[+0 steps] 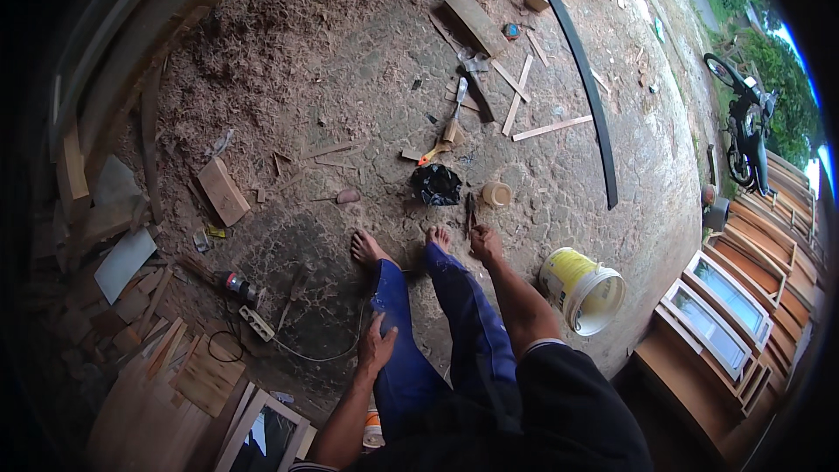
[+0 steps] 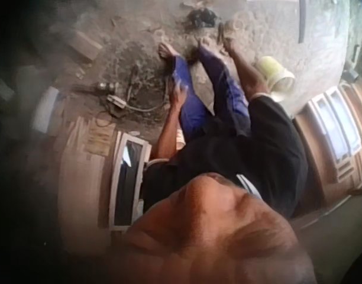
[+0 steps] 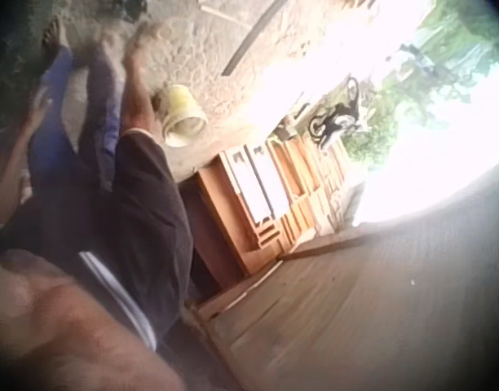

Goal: The person assembles a wooden frame by hand, using a hammer to drive nails into the joints. They repeatedly position the frame, hammer nails, and adjust the pieces to secure the structure.

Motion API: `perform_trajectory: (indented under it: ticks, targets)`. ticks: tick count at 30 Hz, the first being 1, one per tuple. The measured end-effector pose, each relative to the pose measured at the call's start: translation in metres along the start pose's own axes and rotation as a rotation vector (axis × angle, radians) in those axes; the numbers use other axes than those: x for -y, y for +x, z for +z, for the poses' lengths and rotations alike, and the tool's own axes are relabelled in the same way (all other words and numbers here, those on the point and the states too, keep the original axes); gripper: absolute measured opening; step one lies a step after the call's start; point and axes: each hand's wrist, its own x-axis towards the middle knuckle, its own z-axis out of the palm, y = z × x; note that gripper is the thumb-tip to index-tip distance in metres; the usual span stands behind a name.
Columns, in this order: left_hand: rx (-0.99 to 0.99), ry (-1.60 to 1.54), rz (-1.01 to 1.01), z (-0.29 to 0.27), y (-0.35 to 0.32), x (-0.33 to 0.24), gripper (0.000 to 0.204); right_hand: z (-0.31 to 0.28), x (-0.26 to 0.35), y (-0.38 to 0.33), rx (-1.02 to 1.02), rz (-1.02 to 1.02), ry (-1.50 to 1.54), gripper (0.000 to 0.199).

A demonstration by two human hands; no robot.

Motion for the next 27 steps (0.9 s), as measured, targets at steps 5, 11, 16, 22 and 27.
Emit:
perform_trajectory:
  ticks: [5, 11, 16, 22, 27]
  targets:
    - [-0.002, 0.166, 0.011, -0.005, 0.035, -0.01, 0.045, 0.038, 0.006, 0.138, -0.031, -0.117, -0.101, 0.03]
    - [0.026, 0.111, 0.032, -0.02, 0.065, -0.021, 0.038, 0.082, -0.001, 0.291, -0.153, -0.183, -0.251, 0.032]
    - [0.041, 0.07, 0.017, -0.039, 0.09, -0.035, 0.034, 0.085, 0.007, 0.354, -0.111, -0.201, -0.498, 0.036]
    - [0.068, 0.097, 0.034, -0.048, 0.111, -0.046, 0.03, 0.091, -0.005, 0.384, -0.064, -0.213, -0.569, 0.035]
    - [0.073, 0.153, 0.031, -0.052, 0.119, -0.052, 0.03, 0.092, -0.01, 0.391, -0.017, -0.201, -0.438, 0.041]
